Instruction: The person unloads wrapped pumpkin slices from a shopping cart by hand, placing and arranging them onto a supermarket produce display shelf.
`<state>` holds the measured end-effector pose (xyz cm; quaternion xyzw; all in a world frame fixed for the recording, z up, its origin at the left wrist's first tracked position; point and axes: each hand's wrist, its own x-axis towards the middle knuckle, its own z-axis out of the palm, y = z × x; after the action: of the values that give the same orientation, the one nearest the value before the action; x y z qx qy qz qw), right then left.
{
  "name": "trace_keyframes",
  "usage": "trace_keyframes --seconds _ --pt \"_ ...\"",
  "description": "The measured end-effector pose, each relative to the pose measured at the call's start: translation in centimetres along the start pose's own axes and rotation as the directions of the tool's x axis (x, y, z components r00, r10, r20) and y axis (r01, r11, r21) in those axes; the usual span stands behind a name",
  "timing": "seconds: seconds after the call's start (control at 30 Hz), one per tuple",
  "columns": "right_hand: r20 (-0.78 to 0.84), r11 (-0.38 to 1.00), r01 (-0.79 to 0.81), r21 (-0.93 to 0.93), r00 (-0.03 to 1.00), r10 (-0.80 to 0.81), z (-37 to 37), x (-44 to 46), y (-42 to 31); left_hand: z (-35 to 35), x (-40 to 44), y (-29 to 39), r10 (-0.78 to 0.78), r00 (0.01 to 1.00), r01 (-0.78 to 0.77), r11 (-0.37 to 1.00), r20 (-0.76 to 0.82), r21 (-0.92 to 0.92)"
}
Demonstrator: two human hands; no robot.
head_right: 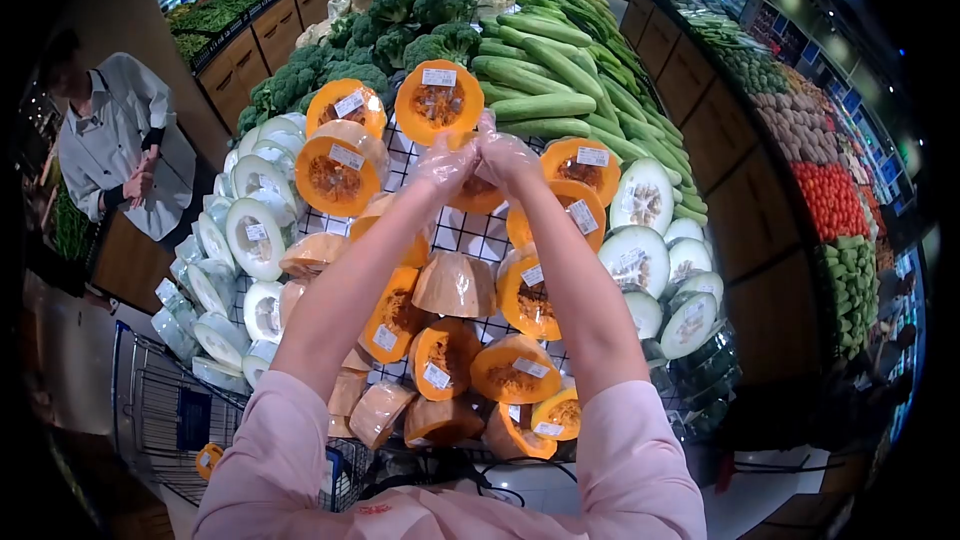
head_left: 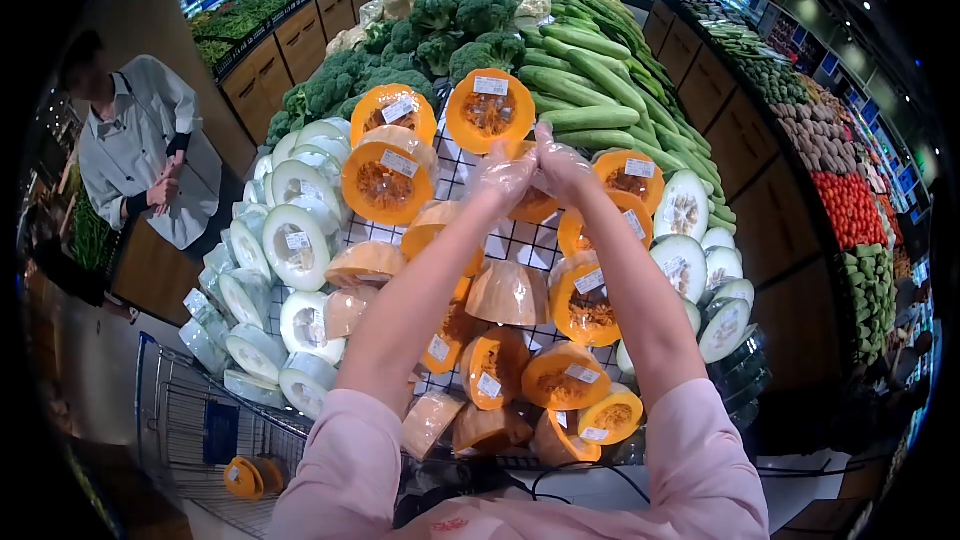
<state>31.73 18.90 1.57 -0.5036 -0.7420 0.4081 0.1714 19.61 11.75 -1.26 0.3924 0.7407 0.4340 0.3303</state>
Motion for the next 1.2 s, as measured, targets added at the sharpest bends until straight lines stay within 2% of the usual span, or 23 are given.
trace_keyframes --seconds 0.03,0.07,0.1,0.2,0.27,0.3,0.33,0.37,0.4,0.43,0.5,0.53,0.57,0.6,0.63,0.7,0.77,0.87,0.9,1.0,1.03,1.13,1.2 --pt "0.063 0.94 -0.051 0.337 0.997 0.032 0.5 -0.3 -0.6 -0.8 0.0 0.4 0.071 0.997 -0.069 0.994 -0.031 0.082" --pt "0.044 0.962 0.001 0.275 0.999 -0.013 0.7 -0.4 -1.1 -1.6 -0.2 0.8 0.147 0.987 -0.136 0.977 -0.057 0.165" --pt "0.028 0.976 0.051 0.211 0.998 -0.059 0.9 -0.4 -1.7 -2.7 -1.2 2.1 0.15 0.98 -0.109 0.954 -0.13 0.281" --pt "-0.069 0.985 0.158 -0.067 0.984 -0.162 1.8 -0.5 -3.9 -3.7 0.3 -0.8 0.211 0.951 -0.223 0.974 -0.227 -0.028" --pt "-0.122 0.975 0.145 -0.166 0.979 -0.166 2.8 -0.6 -5.0 -4.2 0.7 -2.1 0.381 0.884 -0.349 0.924 -0.272 0.157" --pt "-0.03 0.978 0.111 -0.174 0.993 -0.118 3.2 0.2 -5.1 -4.4 0.0 -2.5 0.563 0.782 -0.435 0.8 -0.267 0.413" --pt "-0.03 0.992 0.118 -0.039 0.992 -0.119 4.0 0.1 -4.4 -4.5 -0.7 -2.9 0.724 0.659 -0.47 0.609 -0.205 0.638" --pt "-0.032 0.988 0.123 0.097 0.992 -0.12 4.9 -0.3 -3.4 -4.3 -1.2 -3.0 0.753 0.65 -0.566 0.571 -0.105 0.595" --pt "-0.033 0.966 0.122 0.229 0.992 -0.118 5.6 -0.7 -2.9 -4.2 -1.6 -3.2 0.726 0.684 -0.538 0.569 -0.073 0.621" --pt "0.103 0.787 0.05 0.615 0.984 -0.143 9.0 5.1 2.0 -4.2 -1.7 -3.2 0.7 0.713 -0.512 0.563 -0.045 0.649" --pt "0.103 0.667 -0.083 0.741 0.995 0.01 8.1 5.2 2.8 -4.3 -1.9 -3.6 0.624 0.781 -0.425 0.557 -0.023 0.713" --pt "0.116 0.59 -0.151 0.793 0.989 0.097 7.7 4.7 3.5 -4.5 -2.1 -4.0 0.676 0.736 -0.448 0.52 -0.03 0.728" --pt "0.137 0.558 -0.173 0.812 0.985 0.107 7.4 4.2 4.4 -4.8 -2.2 -4.6 0.724 0.689 -0.469 0.481 -0.033 0.741" --pt "0.191 0.672 -0.206 0.711 0.977 0.098 5.6 1.4 2.9 -5.2 -2.7 -4.9 0.767 0.64 -0.489 0.44 -0.033 0.753" --pt "0.187 0.666 -0.219 0.713 0.975 0.121 4.8 -0.5 1.8 -5.8 -3.2 -4.6 0.773 0.634 -0.528 0.463 -0.032 0.712" --pt "0.191 0.655 -0.132 0.744 0.982 -0.019 6.0 -0.3 1.8 -6.7 -5.7 -4.1 0.771 0.637 -0.586 0.504 -0.024 0.635" --pt "0.2 0.603 0.03 0.797 0.929 -0.311 9.3 2.3 4.3 -6.7 -7.4 -4.1 0.806 0.59 -0.624 0.498 -0.056 0.602" --pt "0.263 0.605 -0.142 0.783 0.958 -0.116 6.4 -1.1 1.7 -6.8 -8.9 -5.0 0.82 0.56 -0.637 0.518 -0.119 0.571" --pt "0.284 0.602 -0.195 0.774 0.957 -0.055 5.6 -1.9 1.1 -7.0 -9.7 -5.2 0.824 0.547 -0.622 0.517 -0.147 0.588" --pt "0.228 0.845 -0.251 0.472 0.961 0.158 3.0 -2.4 3.1 -8.6 -13.8 -4.1 0.811 0.584 -0.724 0.512 0.017 0.463" --pt "0.252 0.847 -0.161 0.507 0.967 0.033 1.6 -4.4 3.0 -9.0 -14.5 -4.8 0.819 0.556 -0.785 0.462 0.141 0.412" --pt "0.326 0.978 0.187 0.095 0.922 -0.208 -0.5 -10.2 3.7 -9.9 -18.1 -4.8 0.686 0.608 -0.792 0.486 0.399 0.37" --pt "0.441 0.828 0.496 -0.261 0.824 -0.355 -0.3 -14.4 3.6 -9.6 -20.2 -5.6 0.709 0.652 -0.751 0.554 0.269 0.359"
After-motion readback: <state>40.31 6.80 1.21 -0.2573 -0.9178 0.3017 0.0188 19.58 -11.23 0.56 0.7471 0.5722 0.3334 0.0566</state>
